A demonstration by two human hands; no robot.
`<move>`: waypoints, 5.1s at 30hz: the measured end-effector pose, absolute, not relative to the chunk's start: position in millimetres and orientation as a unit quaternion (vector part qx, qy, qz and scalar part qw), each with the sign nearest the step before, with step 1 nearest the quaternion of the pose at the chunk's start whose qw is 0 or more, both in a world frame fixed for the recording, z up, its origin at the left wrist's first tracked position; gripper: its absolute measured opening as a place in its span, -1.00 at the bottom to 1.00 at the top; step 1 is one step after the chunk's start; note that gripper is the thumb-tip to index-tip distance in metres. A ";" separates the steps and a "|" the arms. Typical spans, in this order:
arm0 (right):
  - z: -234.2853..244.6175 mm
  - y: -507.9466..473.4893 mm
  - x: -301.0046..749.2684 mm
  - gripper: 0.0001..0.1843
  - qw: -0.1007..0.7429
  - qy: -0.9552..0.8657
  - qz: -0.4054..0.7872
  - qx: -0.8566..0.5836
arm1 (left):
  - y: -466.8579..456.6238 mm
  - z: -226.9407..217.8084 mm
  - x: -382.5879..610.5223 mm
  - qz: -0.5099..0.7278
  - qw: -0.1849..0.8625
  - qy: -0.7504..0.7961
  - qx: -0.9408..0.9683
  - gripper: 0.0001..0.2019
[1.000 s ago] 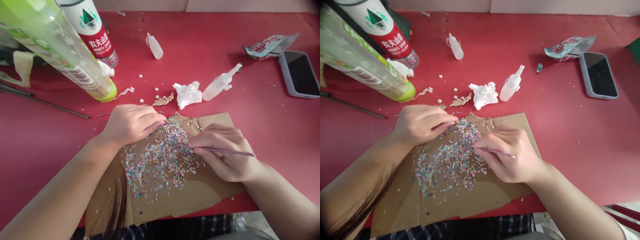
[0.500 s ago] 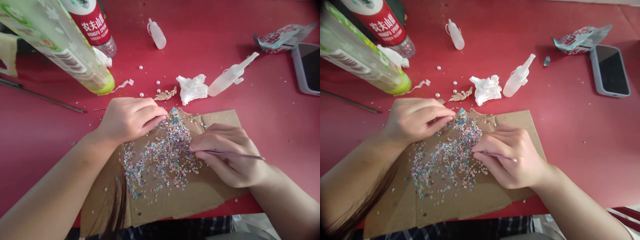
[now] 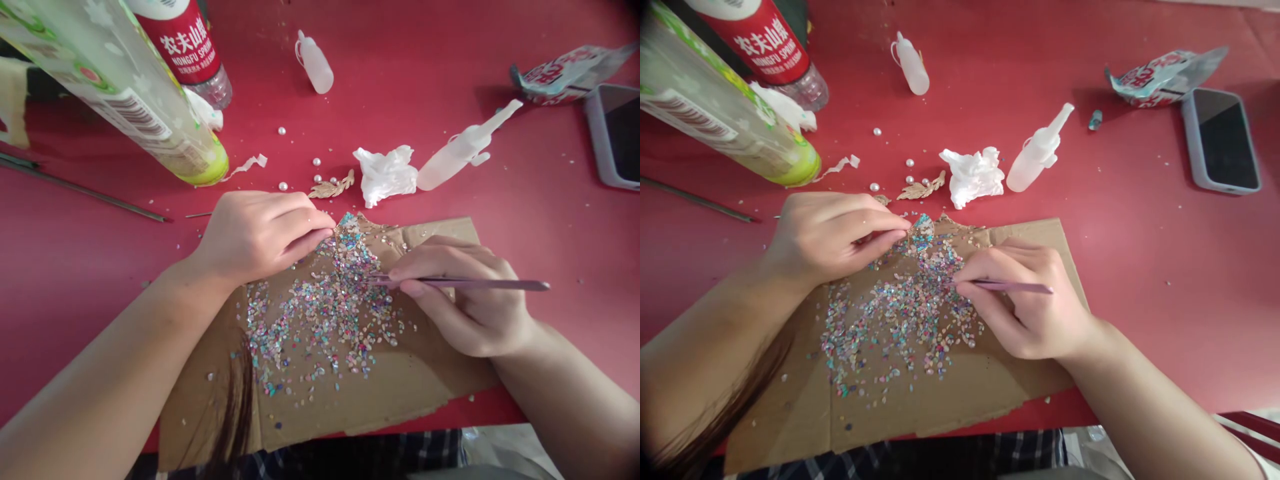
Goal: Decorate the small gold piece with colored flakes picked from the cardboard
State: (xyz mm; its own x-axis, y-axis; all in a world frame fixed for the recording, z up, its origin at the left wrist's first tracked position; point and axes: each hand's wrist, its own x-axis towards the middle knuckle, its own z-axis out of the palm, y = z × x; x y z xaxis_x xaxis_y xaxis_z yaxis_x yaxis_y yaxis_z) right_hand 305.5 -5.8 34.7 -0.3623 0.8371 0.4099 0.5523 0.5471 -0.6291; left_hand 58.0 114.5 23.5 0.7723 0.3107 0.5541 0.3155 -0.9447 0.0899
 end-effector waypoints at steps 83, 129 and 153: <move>33.7 -5.3 283.5 -0.80 0.284 -0.822 0.244 -0.430 | 113.0 21.2 59.7 -0.286 0.032 -0.184 -0.940 -0.92; 37.9 -8.7 282.1 -0.84 0.281 -0.824 0.220 -0.440 | 111.2 22.0 61.2 -0.245 0.017 -0.223 -0.943 -0.77; 38.9 -9.9 279.6 -0.84 0.275 -0.828 0.229 -0.433 | 109.8 23.3 63.3 -0.226 0.001 -0.247 -0.942 -0.70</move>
State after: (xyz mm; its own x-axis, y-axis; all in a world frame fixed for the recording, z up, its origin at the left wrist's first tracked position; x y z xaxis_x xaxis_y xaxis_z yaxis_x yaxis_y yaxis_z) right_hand 279.6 -9.9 38.9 -0.4747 0.8419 0.2566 0.5905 0.5209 -0.6164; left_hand 63.3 109.8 23.3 0.7766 0.4643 0.4258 0.4653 -0.8784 0.1093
